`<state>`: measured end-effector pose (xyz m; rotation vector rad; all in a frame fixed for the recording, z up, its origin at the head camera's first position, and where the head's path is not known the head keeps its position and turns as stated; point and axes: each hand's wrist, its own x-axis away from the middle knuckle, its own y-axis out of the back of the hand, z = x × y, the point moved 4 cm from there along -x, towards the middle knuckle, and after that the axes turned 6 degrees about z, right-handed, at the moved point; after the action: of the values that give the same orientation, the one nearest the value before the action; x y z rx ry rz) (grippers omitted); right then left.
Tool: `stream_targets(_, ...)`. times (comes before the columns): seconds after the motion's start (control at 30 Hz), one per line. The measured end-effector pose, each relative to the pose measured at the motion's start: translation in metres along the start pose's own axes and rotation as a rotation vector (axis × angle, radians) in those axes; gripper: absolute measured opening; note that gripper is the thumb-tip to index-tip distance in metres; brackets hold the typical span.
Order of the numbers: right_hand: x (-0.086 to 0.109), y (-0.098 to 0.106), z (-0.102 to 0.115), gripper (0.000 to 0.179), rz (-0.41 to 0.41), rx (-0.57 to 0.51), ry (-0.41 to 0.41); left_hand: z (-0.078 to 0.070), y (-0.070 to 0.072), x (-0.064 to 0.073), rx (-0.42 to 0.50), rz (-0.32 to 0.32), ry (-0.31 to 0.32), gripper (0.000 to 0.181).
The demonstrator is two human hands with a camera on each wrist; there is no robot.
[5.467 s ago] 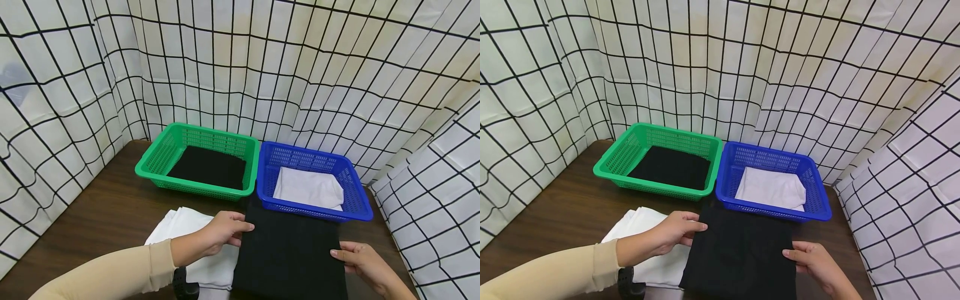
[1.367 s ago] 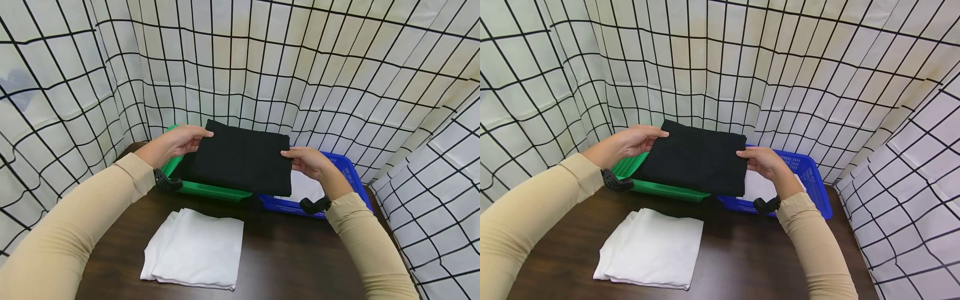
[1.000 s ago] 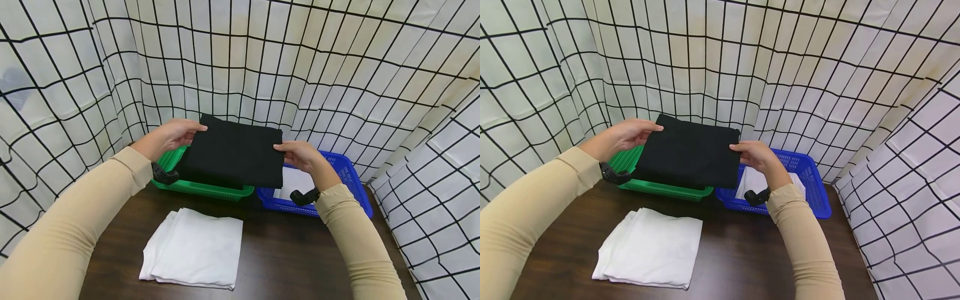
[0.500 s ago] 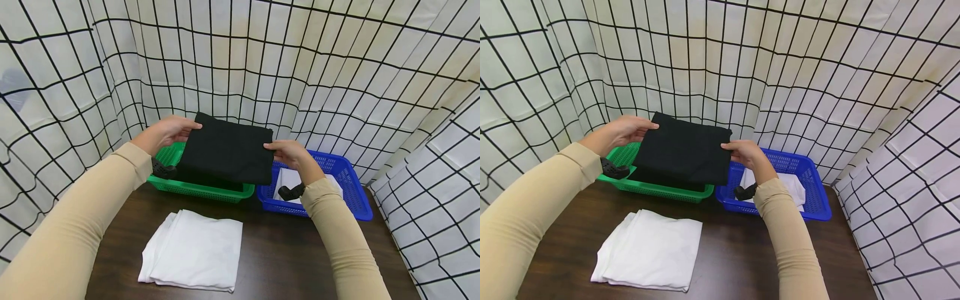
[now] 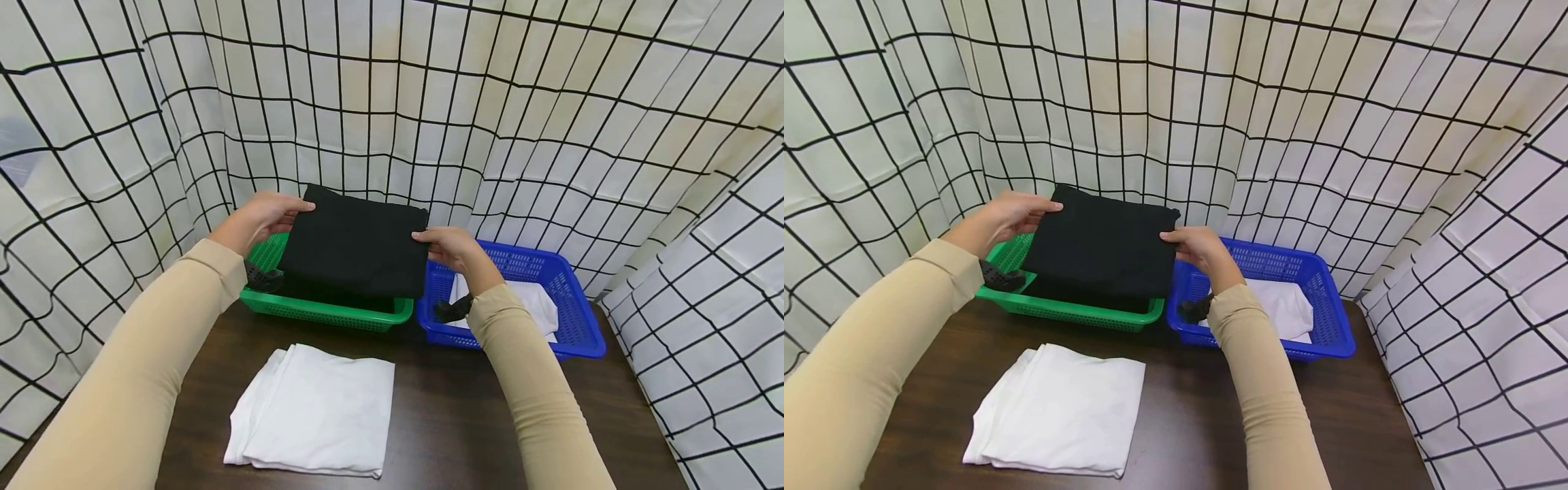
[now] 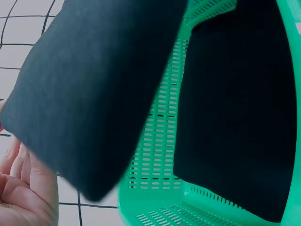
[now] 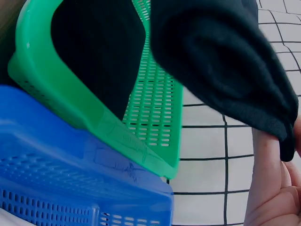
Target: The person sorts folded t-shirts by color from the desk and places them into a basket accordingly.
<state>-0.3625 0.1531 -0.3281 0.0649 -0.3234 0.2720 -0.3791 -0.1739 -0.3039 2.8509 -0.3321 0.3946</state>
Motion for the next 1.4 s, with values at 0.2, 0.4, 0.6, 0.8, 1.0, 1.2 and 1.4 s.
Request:
stream_targets(0.2,-0.008,-0.01,-0.002,0.048,-0.016,0.027,0.002,0.005,0.006,-0.002,0.026,-0.027,0.008,0.059)
stream_targets(0.4,-0.016,-0.017,-0.007,0.049,-0.055,-0.001,-0.005,0.015,0.011,-0.005,0.038,-0.044,0.003,0.052)
stream_targets(0.6,-0.023,-0.023,-0.015,0.064,-0.078,0.003,-0.025,0.023,0.012,-0.007,0.007,-0.049,0.017,0.06)
stream_targets(0.8,-0.026,-0.025,-0.021,0.063,-0.102,0.005,-0.044,0.03,0.009,-0.009,0.041,-0.066,0.019,0.052)
stream_targets(1.0,-0.028,-0.024,-0.026,0.06,-0.115,0.023,-0.063,0.039,0.006,-0.012,0.067,-0.065,0.03,0.057)
stream_targets(1.2,-0.032,-0.031,-0.033,0.056,-0.12,0.031,-0.046,0.049,0.005,-0.014,0.047,-0.072,0.037,0.068)
stream_targets(1.4,-0.033,-0.036,-0.042,0.056,-0.14,0.045,-0.039,0.057,0.001,-0.017,0.039,-0.076,0.032,0.071)
